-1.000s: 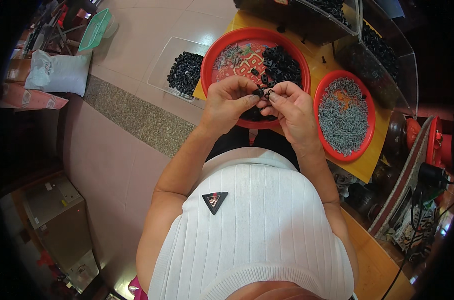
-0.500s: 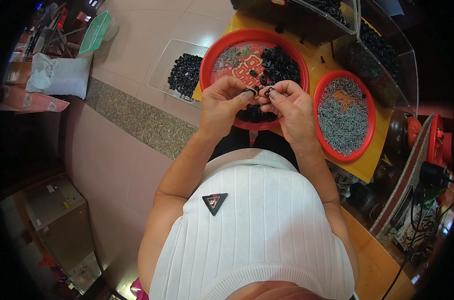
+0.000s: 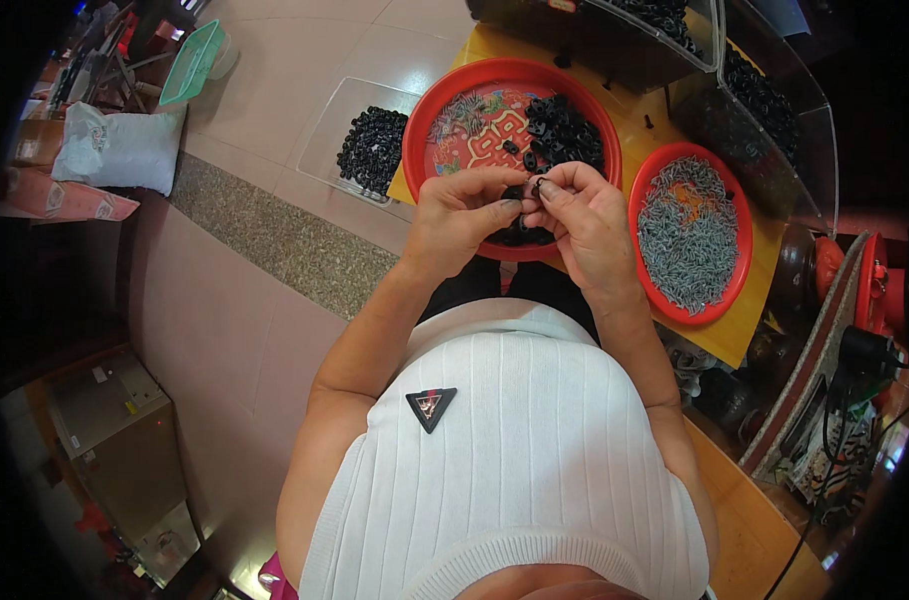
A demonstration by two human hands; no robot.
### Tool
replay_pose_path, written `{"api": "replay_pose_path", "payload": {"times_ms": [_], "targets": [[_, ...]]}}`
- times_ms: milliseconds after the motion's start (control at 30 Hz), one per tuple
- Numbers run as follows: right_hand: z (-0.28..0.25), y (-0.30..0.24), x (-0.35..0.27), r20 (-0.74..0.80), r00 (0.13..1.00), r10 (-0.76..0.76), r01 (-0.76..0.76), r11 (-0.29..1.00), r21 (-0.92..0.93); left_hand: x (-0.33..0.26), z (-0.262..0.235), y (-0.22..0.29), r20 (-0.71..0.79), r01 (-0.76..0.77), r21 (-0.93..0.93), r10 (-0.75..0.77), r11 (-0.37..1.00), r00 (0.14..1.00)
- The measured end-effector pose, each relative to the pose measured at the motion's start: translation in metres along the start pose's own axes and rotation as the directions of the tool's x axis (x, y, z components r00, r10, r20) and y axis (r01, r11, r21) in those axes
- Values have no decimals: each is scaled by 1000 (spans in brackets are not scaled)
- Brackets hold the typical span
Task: The person assembles small black plastic buckles by hand at a workstation.
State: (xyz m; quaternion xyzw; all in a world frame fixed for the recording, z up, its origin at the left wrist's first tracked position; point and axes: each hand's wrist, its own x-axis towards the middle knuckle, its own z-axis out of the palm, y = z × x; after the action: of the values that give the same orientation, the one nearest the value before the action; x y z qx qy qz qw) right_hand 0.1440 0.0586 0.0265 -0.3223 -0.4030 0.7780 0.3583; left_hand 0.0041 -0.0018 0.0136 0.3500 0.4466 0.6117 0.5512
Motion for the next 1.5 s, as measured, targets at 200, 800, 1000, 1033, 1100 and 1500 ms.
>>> {"api": "replay_pose_path", "payload": {"times_ms": [200,800,1000,1033,1100,1500], "targets": [[-7,-1,-3,-11,1000,-8,8,999,-36,1,-11,-4,26,32,-304,-25,952,999],[9,-11,-10,-75,997,23,-45,948,-314,-1,-8,-5,60,-69,-182,81,981,995],[12,-10,-10,-87,996,11,-40,940,-338,-2,-7,-5,61,-76,-140,85,987,995],[12,-10,-10,-88,996,12,-41,940,-338,-1,-7,-6,60,-75,-140,84,987,995],[12,-9,-9,-77,997,7,-34,938,-344,0,-6,-7,77,-70,-180,85,981,993],[9,-10,-8,-63,998,29,-49,934,-353,-3,-4,-8,59,-46,-112,53,993,997]]}}
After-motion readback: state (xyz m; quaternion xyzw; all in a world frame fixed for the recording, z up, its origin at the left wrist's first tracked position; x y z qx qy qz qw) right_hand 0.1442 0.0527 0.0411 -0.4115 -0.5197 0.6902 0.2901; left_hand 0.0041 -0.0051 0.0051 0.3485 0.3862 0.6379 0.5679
